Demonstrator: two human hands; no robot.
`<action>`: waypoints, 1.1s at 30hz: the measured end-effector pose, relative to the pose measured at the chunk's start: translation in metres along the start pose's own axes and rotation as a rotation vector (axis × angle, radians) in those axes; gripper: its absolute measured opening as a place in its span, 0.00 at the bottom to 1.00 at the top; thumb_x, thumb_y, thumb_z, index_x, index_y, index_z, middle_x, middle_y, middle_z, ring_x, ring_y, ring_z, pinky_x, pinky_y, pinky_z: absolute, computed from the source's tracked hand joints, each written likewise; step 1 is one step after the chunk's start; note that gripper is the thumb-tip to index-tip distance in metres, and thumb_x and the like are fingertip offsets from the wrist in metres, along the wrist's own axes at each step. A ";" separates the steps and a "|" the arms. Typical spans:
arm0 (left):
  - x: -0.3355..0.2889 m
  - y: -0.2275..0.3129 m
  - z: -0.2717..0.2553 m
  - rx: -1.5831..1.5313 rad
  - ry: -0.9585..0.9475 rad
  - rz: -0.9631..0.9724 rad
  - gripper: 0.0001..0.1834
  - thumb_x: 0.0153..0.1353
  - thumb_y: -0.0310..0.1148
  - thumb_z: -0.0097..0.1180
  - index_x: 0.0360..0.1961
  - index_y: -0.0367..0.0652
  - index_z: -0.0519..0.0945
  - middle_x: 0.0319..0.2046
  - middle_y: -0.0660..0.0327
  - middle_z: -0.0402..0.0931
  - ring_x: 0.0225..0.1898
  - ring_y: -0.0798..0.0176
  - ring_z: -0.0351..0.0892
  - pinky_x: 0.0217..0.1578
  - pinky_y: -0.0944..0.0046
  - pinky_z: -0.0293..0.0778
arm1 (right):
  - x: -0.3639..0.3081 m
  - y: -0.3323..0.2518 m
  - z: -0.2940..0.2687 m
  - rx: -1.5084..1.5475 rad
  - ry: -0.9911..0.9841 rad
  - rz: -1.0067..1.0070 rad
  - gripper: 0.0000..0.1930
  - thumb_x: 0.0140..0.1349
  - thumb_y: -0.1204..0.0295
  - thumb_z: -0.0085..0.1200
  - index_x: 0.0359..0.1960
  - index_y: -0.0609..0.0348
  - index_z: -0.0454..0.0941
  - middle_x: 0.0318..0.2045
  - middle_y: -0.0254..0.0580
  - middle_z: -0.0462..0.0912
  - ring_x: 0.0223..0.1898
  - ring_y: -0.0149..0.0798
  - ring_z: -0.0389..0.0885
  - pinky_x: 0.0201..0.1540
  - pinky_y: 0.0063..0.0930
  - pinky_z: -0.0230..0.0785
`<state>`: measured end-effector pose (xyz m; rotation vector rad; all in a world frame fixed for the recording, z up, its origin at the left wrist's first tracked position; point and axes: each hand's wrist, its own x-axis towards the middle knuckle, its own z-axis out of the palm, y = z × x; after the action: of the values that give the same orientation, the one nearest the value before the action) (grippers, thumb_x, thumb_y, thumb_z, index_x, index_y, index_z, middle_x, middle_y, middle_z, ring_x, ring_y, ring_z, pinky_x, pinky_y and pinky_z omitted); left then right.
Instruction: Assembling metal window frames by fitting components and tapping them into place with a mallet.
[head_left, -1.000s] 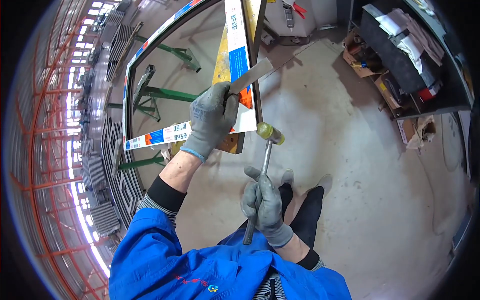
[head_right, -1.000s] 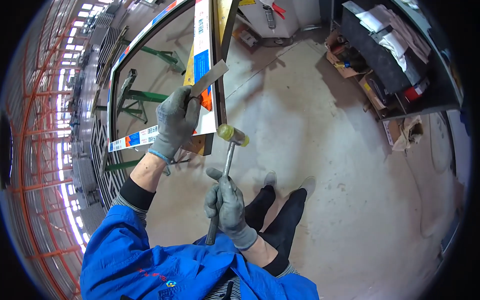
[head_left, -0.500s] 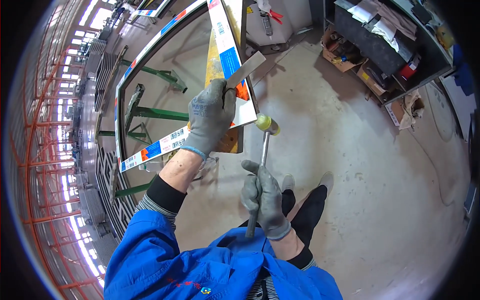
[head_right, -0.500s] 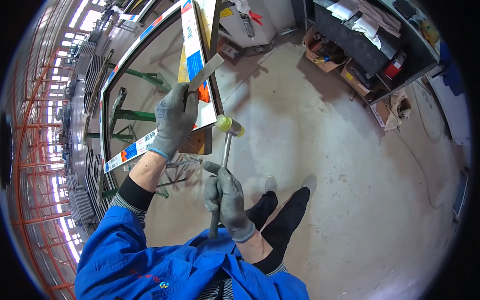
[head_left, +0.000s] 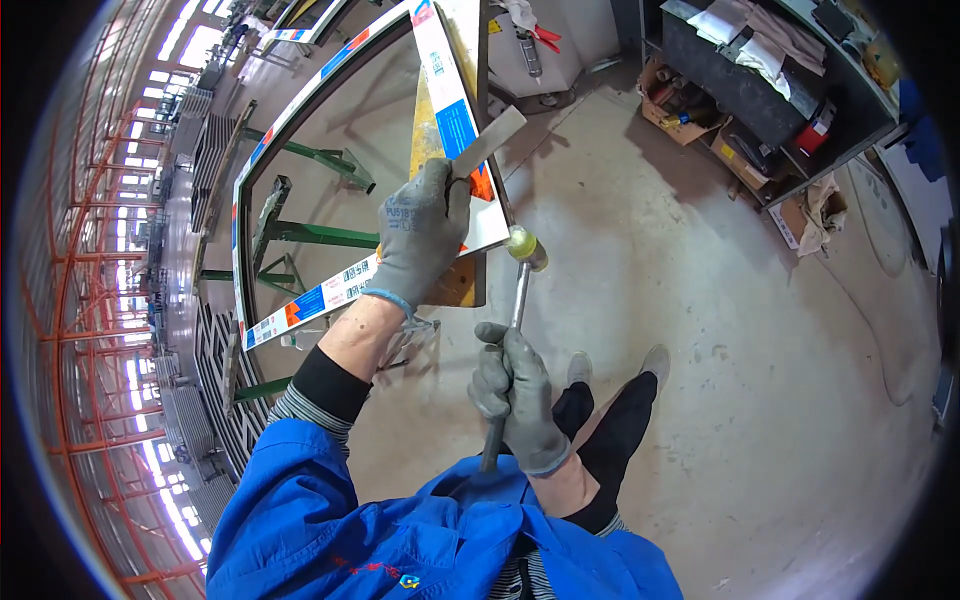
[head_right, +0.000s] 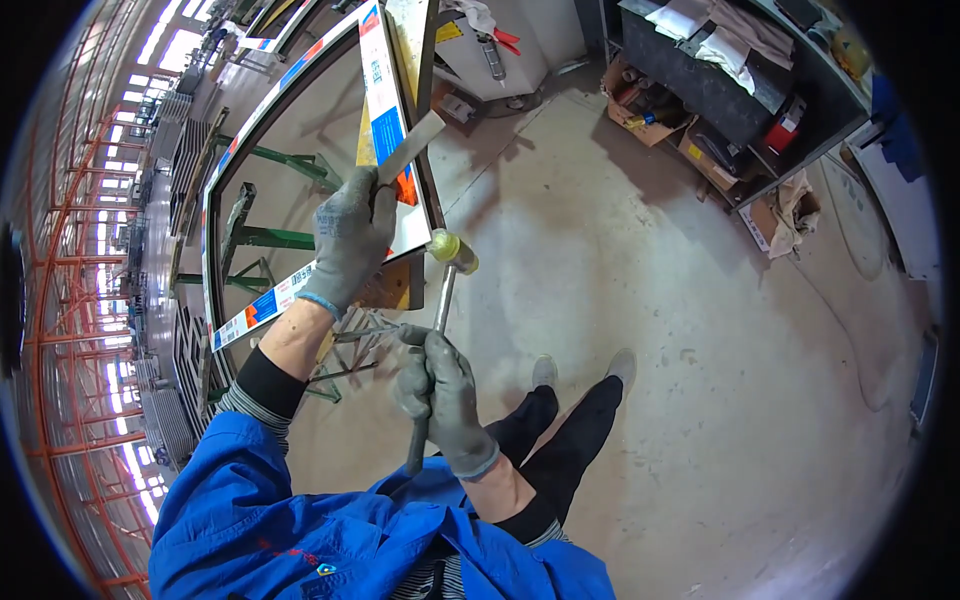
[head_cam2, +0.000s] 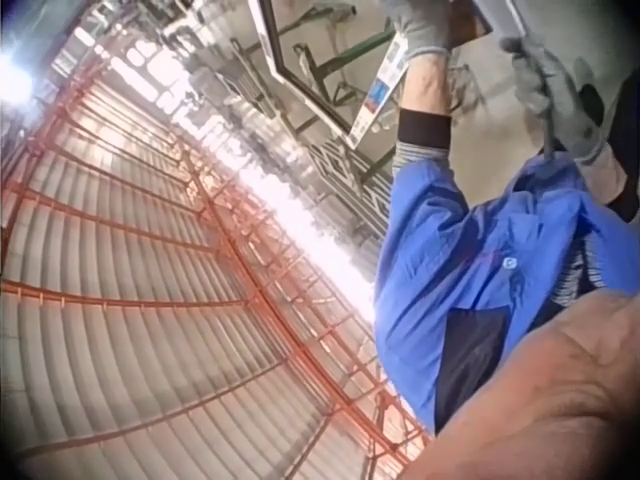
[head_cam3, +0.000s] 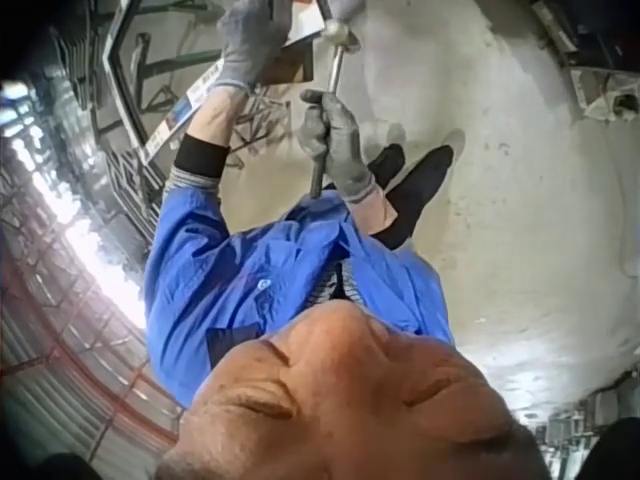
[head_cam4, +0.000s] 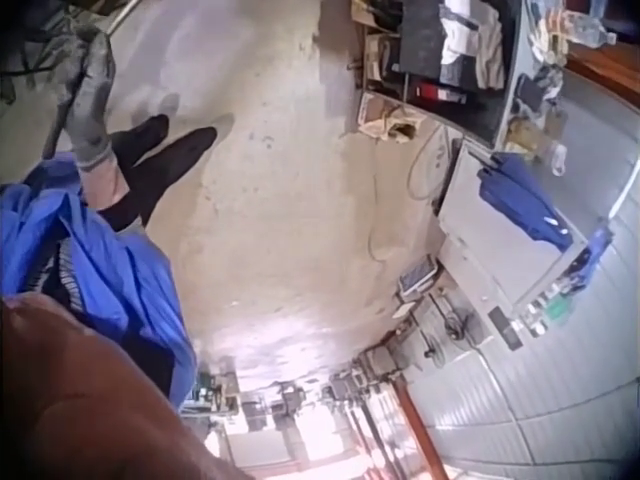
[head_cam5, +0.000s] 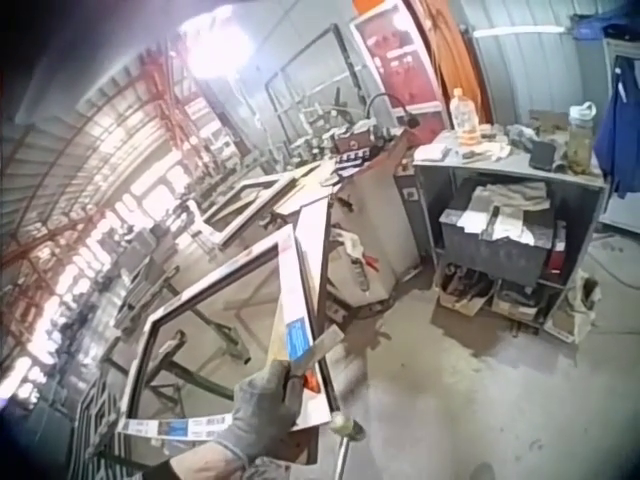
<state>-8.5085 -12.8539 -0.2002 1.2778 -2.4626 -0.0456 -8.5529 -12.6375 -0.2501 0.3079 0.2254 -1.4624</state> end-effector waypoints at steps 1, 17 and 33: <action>0.000 0.000 -0.001 0.004 -0.003 0.011 0.06 0.67 0.35 0.57 0.39 0.44 0.76 0.30 0.46 0.83 0.31 0.38 0.84 0.33 0.41 0.77 | -0.002 0.003 -0.007 -0.041 -0.007 -0.043 0.20 0.83 0.57 0.36 0.55 0.60 0.75 0.20 0.24 0.61 0.13 0.23 0.55 0.16 0.21 0.53; 0.002 0.002 -0.001 0.002 -0.012 -0.035 0.07 0.67 0.34 0.58 0.39 0.43 0.77 0.30 0.47 0.82 0.33 0.39 0.84 0.33 0.44 0.77 | 0.000 -0.009 -0.002 0.035 0.113 -0.008 0.21 0.83 0.57 0.36 0.55 0.61 0.75 0.18 0.25 0.60 0.13 0.24 0.56 0.17 0.21 0.54; -0.080 -0.004 -0.067 -0.202 -0.325 0.401 0.14 0.56 0.37 0.67 0.33 0.42 0.74 0.67 0.48 0.73 0.33 0.52 0.88 0.29 0.49 0.84 | -0.083 -0.085 -0.048 -1.074 0.475 -0.284 0.23 0.82 0.59 0.38 0.58 0.71 0.74 0.18 0.30 0.69 0.13 0.23 0.63 0.14 0.19 0.60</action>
<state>-8.4417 -12.7836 -0.1631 0.7224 -2.8551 -0.4148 -8.6439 -12.5498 -0.2735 -0.2783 1.4158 -1.3225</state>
